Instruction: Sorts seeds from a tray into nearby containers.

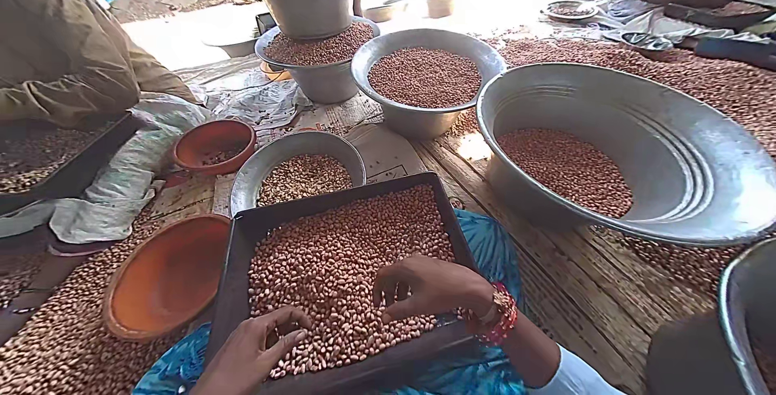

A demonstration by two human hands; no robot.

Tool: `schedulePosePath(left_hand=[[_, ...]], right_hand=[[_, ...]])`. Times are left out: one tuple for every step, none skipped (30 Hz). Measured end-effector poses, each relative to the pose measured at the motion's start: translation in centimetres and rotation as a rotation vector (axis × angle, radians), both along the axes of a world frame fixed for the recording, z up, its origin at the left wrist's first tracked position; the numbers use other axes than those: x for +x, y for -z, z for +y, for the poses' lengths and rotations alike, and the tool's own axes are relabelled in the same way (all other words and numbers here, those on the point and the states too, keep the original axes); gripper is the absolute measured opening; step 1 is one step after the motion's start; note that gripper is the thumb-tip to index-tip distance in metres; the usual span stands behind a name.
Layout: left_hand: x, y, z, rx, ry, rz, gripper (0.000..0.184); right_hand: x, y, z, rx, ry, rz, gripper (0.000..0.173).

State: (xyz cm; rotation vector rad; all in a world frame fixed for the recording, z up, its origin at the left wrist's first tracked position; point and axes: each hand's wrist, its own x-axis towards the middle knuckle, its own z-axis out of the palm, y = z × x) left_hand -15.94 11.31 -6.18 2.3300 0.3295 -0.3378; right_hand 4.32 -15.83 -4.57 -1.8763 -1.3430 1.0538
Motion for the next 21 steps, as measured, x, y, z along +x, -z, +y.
schedulePosePath(left_hand=[[0.1, -0.5, -0.1, 0.054, -0.008, 0.072, 0.024], [0.2, -1.0, -0.2, 0.128, -0.020, 0.161, 0.026], [0.4, -1.5, -0.4, 0.210, -0.029, 0.266, 0.030], [0.6, -1.7, -0.8, 0.291, -0.036, 0.373, 0.035], [0.9, -1.7, -1.3, 0.356, -0.039, 0.469, 0.041], [1.3, -1.4, -2.0, 0.399, -0.036, 0.541, 0.045], [1.7, -1.0, -2.8, 0.430, -0.027, 0.577, 0.049], [2.1, -0.5, -3.9, 0.450, -0.013, 0.588, 0.053], [2.6, 0.0, -5.0, 0.458, 0.003, 0.580, 0.055], [3.3, 0.3, -6.3, 0.456, 0.019, 0.584, 0.057], [3.9, 0.4, -7.5, 0.453, 0.027, 0.584, 0.060], [4.7, 0.6, -8.5, 0.444, 0.028, 0.586, 0.064], [5.3, 0.7, -9.5, 0.429, 0.023, 0.574, 0.066], [5.9, 0.9, -10.2, 0.398, 0.017, 0.553, 0.066], [6.3, 1.2, -10.7, 0.335, 0.006, 0.505, 0.068], [6.7, 1.5, -11.0, 0.251, -0.009, 0.438, 0.072], [7.1, 1.9, -11.2, 0.147, -0.033, 0.355, 0.076], [7.3, 2.3, -11.1, 0.039, -0.058, 0.245, 0.078], [7.5, 2.8, -10.9, -0.063, -0.075, 0.106, 0.075], [7.8, 3.2, -10.5, -0.139, -0.089, -0.044, 0.071], [8.3, 3.2, -9.8, -0.158, -0.109, -0.161, 0.065]], right_hand=[[-0.2, -0.6, -0.3, -0.025, 0.026, -0.012, 0.038], [-0.3, -1.3, -0.7, -0.119, 0.119, -0.095, 0.044], [-0.3, -1.9, -0.9, -0.267, 0.243, -0.207, 0.049], [-0.2, -2.3, -0.9, -0.433, 0.360, -0.309, 0.054], [0.1, -2.3, -0.8, -0.567, 0.454, -0.384, 0.054], [0.5, -2.1, -0.8, -0.661, 0.514, -0.413, 0.055], [0.8, -1.7, -0.9, -0.711, 0.526, -0.413, 0.054], [0.8, -1.2, -1.0, -0.735, 0.507, -0.393, 0.056], [0.6, -0.6, -1.1, -0.754, 0.470, -0.363, 0.057], [0.1, 0.1, -1.0, -0.766, 0.419, -0.334, 0.058], [-0.5, 0.7, -0.9, -0.774, 0.355, -0.302, 0.060], [-1.2, 1.3, -0.7, -0.765, 0.281, -0.276, 0.063], [-1.8, 1.9, -0.6, -0.735, 0.212, -0.255, 0.065], [-2.5, 2.4, -0.4, -0.694, 0.159, -0.244, 0.065], [-3.1, 2.7, -0.1, -0.654, 0.137, -0.233, 0.064], [-3.4, 2.8, 0.1, -0.614, 0.146, -0.206, 0.063], [-3.4, 3.0, 0.3, -0.567, 0.174, -0.170, 0.061], [-3.2, 3.2, 0.5, -0.510, 0.218, -0.118, 0.061], [-2.8, 3.4, 0.6, -0.424, 0.268, -0.059, 0.061], [-2.4, 3.6, 0.6, -0.314, 0.319, -0.002, 0.062], [-1.9, 3.9, 0.5, -0.166, 0.360, 0.062, 0.066]])
